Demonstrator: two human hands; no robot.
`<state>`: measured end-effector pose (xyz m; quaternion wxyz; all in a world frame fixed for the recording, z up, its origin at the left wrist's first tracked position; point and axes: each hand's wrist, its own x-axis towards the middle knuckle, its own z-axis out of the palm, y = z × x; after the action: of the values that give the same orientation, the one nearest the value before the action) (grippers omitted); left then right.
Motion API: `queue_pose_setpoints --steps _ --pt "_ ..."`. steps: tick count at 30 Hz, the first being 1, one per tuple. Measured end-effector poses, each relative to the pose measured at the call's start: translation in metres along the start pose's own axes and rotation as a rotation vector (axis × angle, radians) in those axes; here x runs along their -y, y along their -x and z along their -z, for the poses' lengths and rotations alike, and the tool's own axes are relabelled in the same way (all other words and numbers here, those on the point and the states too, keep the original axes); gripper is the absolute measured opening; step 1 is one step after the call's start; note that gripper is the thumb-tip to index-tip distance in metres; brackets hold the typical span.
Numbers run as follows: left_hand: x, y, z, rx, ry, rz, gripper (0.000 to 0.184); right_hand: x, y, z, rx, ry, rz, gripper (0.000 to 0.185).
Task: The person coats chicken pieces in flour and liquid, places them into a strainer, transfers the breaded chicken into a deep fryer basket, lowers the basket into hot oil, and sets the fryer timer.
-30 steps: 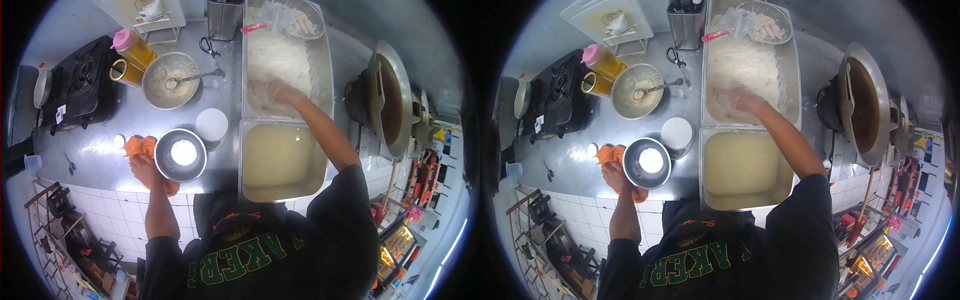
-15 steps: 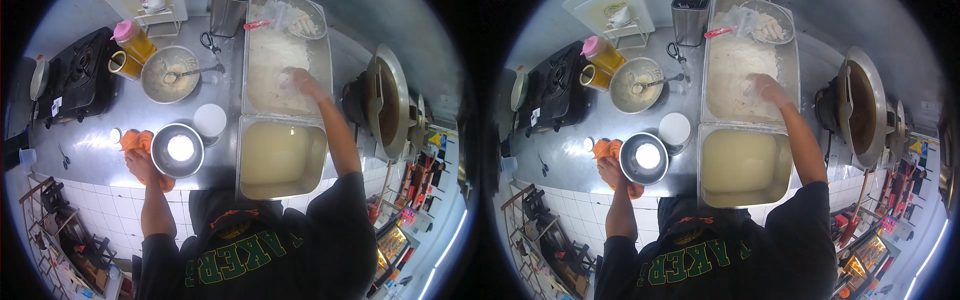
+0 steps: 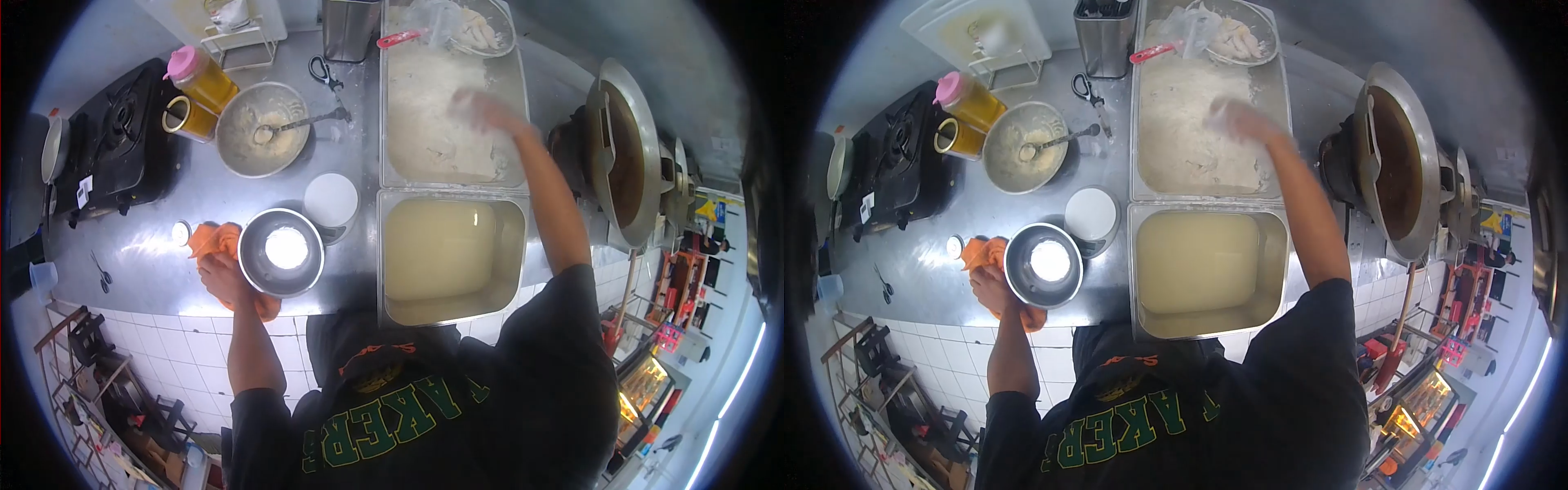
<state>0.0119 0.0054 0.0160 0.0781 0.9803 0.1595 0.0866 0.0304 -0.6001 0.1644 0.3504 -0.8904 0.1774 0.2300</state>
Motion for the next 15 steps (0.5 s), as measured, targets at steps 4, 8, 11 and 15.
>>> queue_pose_setpoints --steps 4,8,11,15 --pt "-0.006 0.000 0.007 0.014 0.010 0.046 0.041 -0.097 -0.037 -0.103 -0.140 0.494 0.595 0.045" --pt "-0.001 0.000 0.001 0.037 -0.014 0.034 0.044 -0.074 -0.026 -0.115 0.016 0.476 0.182 0.033" --pt "-0.002 0.001 0.001 0.032 -0.024 0.017 0.044 -0.043 -0.005 -0.096 0.045 0.527 0.198 0.033" --pt "-0.001 0.000 0.000 0.007 -0.027 0.032 0.044 -0.047 -0.009 -0.101 0.179 0.673 0.139 0.042"
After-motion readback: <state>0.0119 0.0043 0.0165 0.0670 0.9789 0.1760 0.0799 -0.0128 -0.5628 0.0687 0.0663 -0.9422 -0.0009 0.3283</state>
